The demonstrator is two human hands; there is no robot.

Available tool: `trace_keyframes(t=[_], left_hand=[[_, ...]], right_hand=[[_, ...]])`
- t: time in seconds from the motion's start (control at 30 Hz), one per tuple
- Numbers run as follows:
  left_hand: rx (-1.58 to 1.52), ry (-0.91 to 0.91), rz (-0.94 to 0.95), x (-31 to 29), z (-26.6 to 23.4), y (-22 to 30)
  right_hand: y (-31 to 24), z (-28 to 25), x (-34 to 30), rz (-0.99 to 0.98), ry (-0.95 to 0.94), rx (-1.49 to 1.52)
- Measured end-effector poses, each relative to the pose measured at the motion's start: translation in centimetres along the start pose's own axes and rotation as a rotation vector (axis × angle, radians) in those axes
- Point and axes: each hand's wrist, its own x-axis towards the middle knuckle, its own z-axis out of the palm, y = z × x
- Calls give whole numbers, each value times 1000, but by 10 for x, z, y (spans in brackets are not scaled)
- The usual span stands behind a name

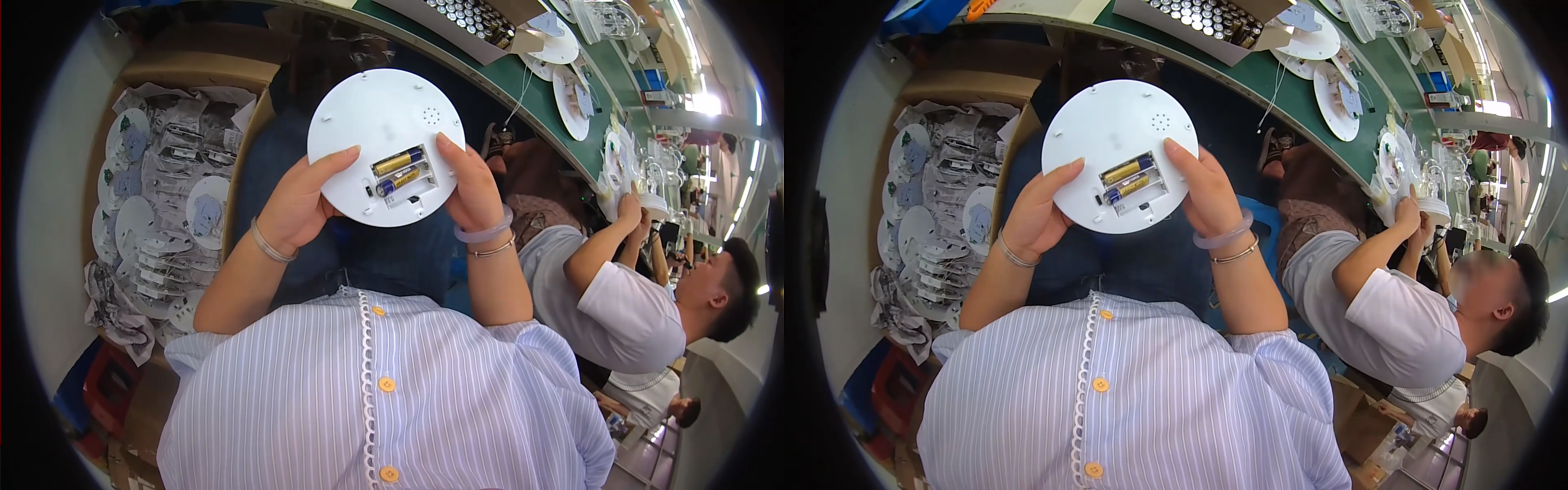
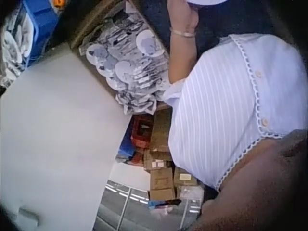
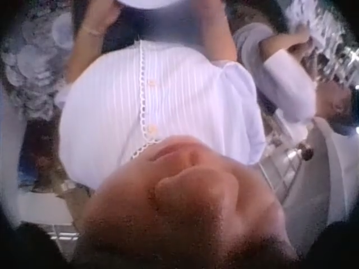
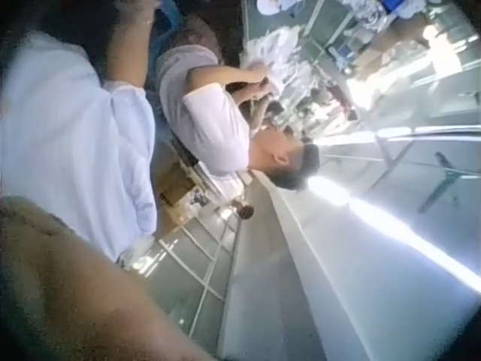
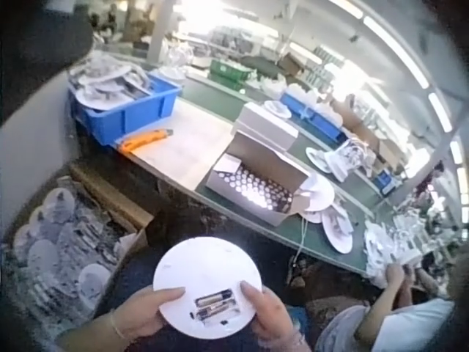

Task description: Inserting batteries into LED light base plates and organizing them on a factory assembly line.

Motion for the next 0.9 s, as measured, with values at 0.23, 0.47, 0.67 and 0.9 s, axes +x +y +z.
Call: trace_keyframes(t=[0.23,0.47,0.67,0.9], left_hand=[[154,101,235,10,7,-17],[318,130,329,18,-4,-23],[470,141,392,18,-3,-25],[475,114,467,13,0,-20]], right_hand=[[22,16,-9,-55,124,342],[30,19,-17,-133,110,260],[31,24,-22,-199,156,220],[29,30,-20,-236,186,198]])
